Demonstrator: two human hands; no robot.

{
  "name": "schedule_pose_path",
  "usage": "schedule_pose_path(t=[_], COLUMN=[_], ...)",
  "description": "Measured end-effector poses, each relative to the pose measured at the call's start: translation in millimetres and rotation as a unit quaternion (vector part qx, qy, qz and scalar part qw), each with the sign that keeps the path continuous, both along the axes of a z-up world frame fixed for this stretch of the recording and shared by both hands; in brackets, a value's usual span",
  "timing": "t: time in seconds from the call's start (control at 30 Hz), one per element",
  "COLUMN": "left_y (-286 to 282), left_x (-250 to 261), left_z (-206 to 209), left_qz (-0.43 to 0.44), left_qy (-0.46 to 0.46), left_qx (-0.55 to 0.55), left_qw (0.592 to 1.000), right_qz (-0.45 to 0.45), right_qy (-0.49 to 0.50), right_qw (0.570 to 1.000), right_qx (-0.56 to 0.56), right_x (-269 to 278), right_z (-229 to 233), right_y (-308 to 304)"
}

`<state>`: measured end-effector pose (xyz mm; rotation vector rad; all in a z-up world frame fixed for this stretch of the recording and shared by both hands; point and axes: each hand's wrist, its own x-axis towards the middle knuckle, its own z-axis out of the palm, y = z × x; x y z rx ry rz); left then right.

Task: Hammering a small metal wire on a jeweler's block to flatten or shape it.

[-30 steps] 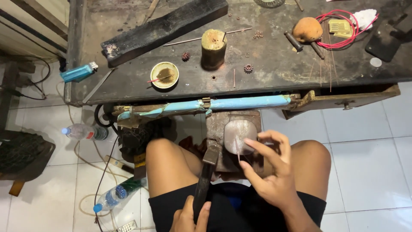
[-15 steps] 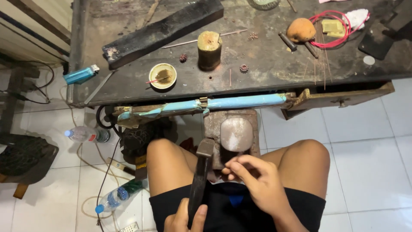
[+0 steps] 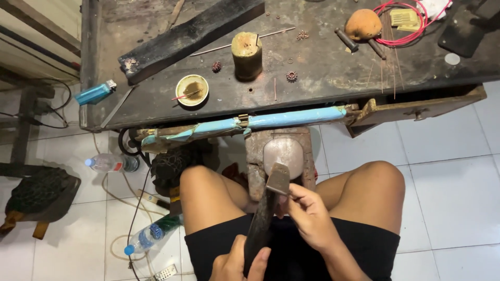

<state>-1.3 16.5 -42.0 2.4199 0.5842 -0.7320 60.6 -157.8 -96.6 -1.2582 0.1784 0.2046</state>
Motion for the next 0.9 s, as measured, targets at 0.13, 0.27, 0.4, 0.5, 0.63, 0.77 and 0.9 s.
schedule_pose_path(t=[0.13, 0.27, 0.4, 0.5, 0.63, 0.77, 0.9], left_y=[2.7, 7.6, 11.2, 21.2, 42.6, 36.3, 43.7], left_x=[6.2, -3.6, -0.8, -1.4, -17.0, -19.9, -26.8], left_z=[13.7, 0.9, 13.0, 13.5, -18.1, -19.5, -24.1], left_qz=[0.023, 0.054, 0.071, 0.085, 0.062, 0.095, 0.044], left_qy=[0.04, -0.217, -0.287, -0.326, -0.196, -0.054, -0.047], left_qx=[-0.002, -0.036, -0.017, -0.124, -0.071, -0.029, -0.072], left_qw=[0.999, 0.974, 0.955, 0.933, 0.976, 0.994, 0.995], right_qz=[0.0, -0.049, -0.094, -0.083, -0.026, -0.015, -0.064], right_qy=[-0.059, -0.009, 0.079, 0.075, 0.084, 0.164, 0.184], right_qw=[0.997, 0.999, 0.992, 0.988, 0.983, 0.973, 0.977], right_qx=[0.042, -0.012, -0.044, -0.102, -0.159, -0.161, -0.091], right_x=[-1.6, 4.0, 4.9, -5.0, -16.9, -15.1, -23.3], right_z=[0.9, 11.3, 29.9, 41.2, 15.4, 4.5, -11.2], right_y=[10.1, 16.2, 22.7, 25.6, 35.9, 46.3, 53.8])
